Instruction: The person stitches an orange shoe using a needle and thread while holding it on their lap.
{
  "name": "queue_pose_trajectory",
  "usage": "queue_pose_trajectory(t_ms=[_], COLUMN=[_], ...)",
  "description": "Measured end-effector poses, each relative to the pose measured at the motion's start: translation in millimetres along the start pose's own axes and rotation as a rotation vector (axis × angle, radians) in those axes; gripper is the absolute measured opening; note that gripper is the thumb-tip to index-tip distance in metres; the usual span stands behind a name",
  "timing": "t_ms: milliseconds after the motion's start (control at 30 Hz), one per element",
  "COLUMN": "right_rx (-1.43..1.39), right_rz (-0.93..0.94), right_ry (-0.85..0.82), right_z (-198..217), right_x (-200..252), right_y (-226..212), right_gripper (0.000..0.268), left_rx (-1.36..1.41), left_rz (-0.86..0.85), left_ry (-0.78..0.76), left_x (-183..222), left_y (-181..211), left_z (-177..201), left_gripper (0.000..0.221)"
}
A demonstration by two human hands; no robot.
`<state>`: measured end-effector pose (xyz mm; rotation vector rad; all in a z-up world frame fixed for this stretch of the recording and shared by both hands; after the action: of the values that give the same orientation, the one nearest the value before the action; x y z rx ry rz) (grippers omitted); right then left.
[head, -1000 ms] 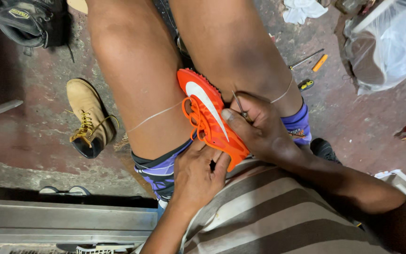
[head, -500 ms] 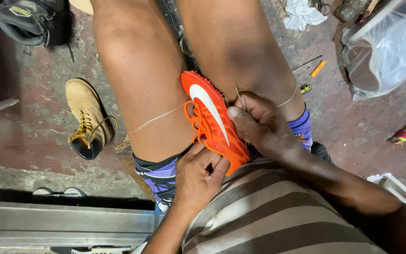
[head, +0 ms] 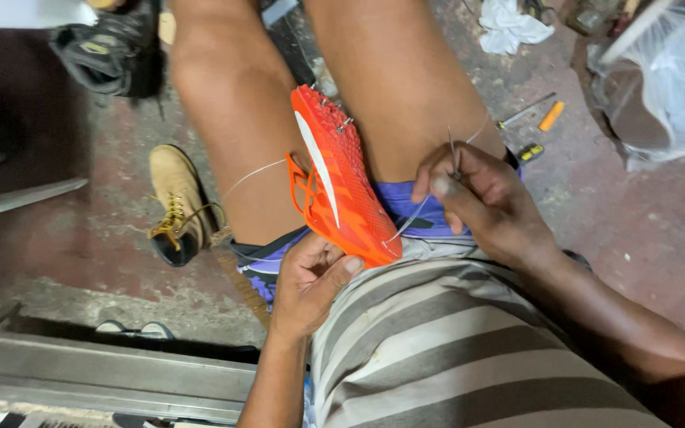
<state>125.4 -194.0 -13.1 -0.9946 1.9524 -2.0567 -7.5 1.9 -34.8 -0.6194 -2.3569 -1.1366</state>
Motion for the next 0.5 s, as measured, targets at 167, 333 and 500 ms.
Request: queue_pose_trajectory(t_ms=[167,333,500], right_rx=[0.139,0.323,0.496], right_rz=[0.236,0.291,0.133], right_ry=[-0.173,-0.201,-0.176], right_z=[-15,-22,-22], right_x=[13,17,13], right_y=[-20,-37,-44], right_gripper=[0.010,0.021,0.020], left_rx=[0.075,0.062,-0.347], left_rz=[-0.052,-0.067,-0.042], left_ry=[-0.064,-0.066,0.159], left_x=[5,4,5], left_y=[-4,3,18], left_z=[2,-5,-11], left_gripper=[0.040,0.040,0.024])
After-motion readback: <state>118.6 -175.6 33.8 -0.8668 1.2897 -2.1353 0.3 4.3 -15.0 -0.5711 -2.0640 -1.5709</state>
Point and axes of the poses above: each hand's wrist, its own x-axis away from the middle knuckle, its own z-axis out of the back of the hand, y = z × x, the point moved 4 cm from there along -x, towards the middle knuckle, and after that the axes turned 11 degrees about z, right-handed, at the moved point
